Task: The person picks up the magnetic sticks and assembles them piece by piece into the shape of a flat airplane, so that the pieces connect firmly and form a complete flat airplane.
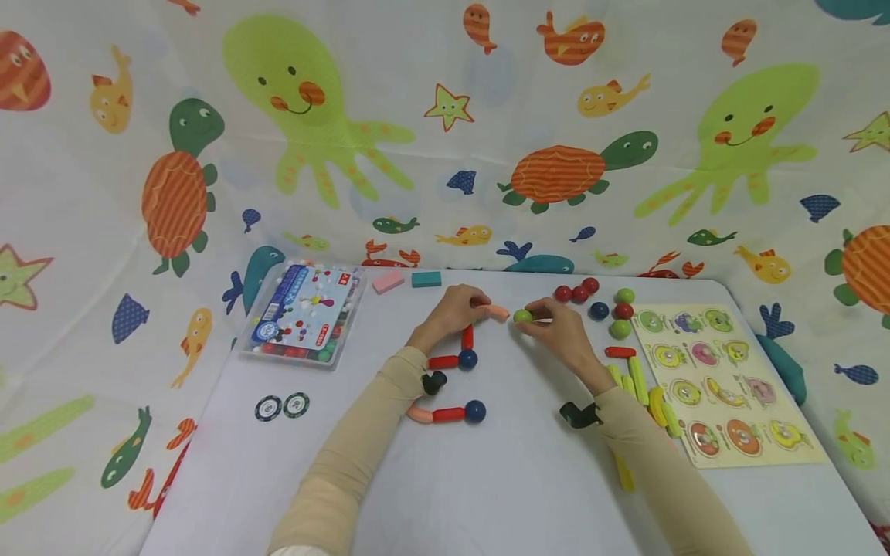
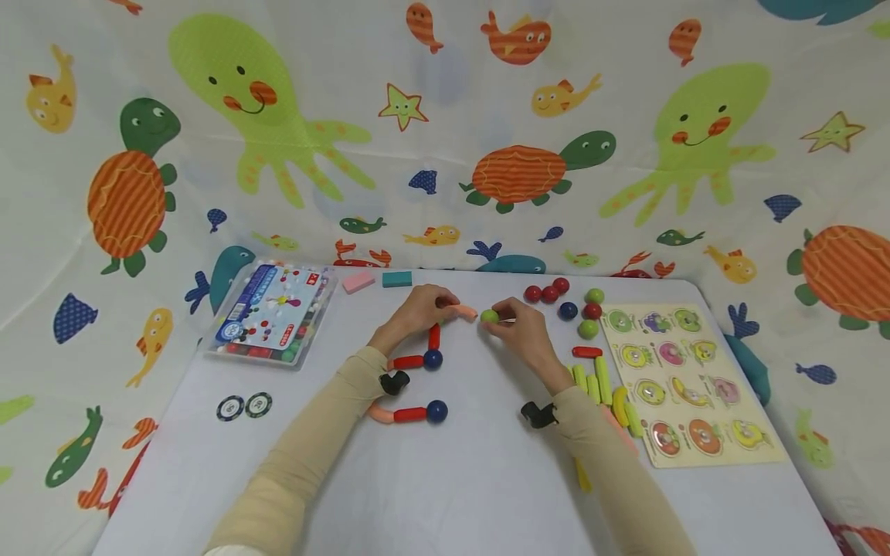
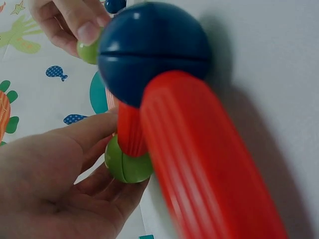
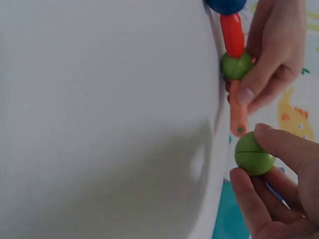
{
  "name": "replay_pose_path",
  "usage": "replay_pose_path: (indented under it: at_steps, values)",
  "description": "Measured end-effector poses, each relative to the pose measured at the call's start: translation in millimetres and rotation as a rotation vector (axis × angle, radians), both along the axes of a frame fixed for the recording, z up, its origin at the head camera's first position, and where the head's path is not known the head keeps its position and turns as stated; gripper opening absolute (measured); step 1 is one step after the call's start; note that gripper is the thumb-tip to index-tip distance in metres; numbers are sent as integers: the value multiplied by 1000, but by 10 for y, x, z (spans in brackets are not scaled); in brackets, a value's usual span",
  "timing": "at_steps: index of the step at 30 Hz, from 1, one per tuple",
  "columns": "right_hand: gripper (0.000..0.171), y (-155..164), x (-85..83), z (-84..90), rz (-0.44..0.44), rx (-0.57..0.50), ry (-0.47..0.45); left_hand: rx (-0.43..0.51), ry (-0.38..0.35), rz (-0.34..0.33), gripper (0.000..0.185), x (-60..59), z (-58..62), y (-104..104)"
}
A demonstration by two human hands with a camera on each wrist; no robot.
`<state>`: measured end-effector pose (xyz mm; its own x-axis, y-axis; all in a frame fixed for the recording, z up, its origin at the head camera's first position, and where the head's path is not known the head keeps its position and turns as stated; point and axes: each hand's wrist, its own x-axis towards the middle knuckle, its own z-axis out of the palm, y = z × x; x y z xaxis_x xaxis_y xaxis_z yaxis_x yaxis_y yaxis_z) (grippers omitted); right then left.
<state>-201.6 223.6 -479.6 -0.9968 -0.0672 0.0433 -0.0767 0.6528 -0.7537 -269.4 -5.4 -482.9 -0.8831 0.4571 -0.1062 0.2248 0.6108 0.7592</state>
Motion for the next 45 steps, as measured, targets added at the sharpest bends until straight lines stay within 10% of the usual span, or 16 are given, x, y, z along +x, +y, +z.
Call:
replay_pose_path:
  at_steps: [45]
  values:
    - [43, -154, -86, -96, -53, -48, -94, 3, -44, 21, 37, 6, 41, -30]
